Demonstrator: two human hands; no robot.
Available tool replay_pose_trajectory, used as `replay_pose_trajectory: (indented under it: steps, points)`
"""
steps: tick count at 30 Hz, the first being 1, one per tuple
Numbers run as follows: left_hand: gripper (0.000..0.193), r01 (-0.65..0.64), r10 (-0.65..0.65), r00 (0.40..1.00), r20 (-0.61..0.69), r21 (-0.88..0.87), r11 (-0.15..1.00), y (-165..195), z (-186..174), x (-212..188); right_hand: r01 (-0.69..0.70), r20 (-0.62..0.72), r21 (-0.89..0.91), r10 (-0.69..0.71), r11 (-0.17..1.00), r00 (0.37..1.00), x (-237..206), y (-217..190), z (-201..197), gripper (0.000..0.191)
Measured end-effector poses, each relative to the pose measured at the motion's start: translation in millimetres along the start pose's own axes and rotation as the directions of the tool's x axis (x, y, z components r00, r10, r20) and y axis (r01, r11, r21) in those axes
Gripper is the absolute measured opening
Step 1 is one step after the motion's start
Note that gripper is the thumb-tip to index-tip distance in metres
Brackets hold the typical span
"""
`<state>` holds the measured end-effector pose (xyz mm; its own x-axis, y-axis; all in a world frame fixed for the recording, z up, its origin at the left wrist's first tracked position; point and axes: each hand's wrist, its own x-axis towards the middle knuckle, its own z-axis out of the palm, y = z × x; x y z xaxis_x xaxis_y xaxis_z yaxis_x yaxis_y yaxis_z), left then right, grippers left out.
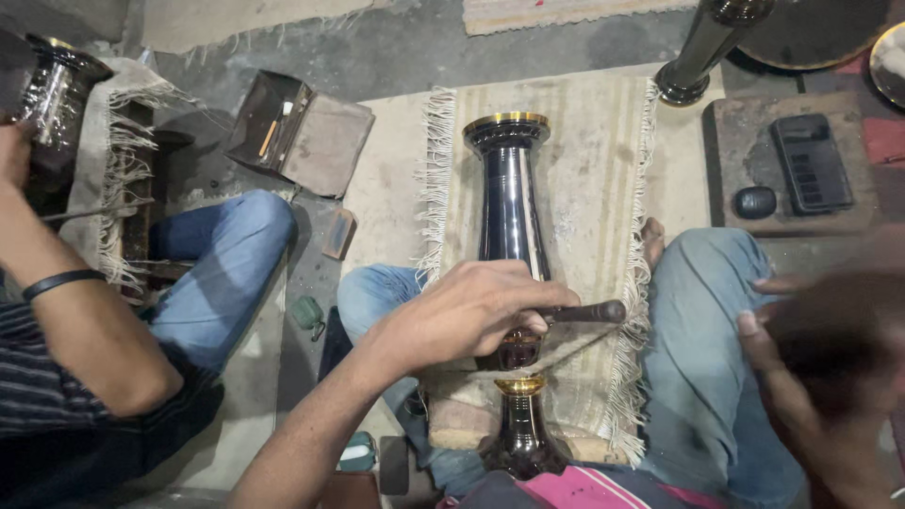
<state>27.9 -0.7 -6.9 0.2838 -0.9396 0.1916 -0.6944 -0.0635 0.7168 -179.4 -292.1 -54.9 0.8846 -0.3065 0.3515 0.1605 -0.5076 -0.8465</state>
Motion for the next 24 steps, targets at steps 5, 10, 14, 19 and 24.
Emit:
replay_pose_trajectory:
  steps: [5,10,14,19,24]
  points:
    - [0.036,0.078,-0.075,0.989,-0.129,0.017,0.997,9,9,-10,-0.075,0.034,-0.121,0.08,0.99,0.996,13,8,-1,0.022]
    - [0.033,0.157,-0.154,0.933,-0.326,-0.019,0.987,17,28,-23,0.083,0.152,-0.252,-0.046,0.964,0.987,41,-18,-7,0.035]
    - [0.041,0.207,-0.18,0.821,-0.542,-0.012,0.978,22,53,-30,0.429,0.413,-0.56,-0.21,0.709,0.886,72,-59,-3,0.048]
    - [0.035,0.288,-0.294,0.692,-0.659,-0.122,0.95,27,77,-30,0.519,0.461,-0.637,-0.257,0.57,0.849,100,-107,10,0.065]
    - [0.021,0.371,-0.331,0.595,-0.732,-0.115,0.922,36,89,-31,0.605,0.493,-0.602,-0.352,0.522,0.795,103,-100,6,0.076]
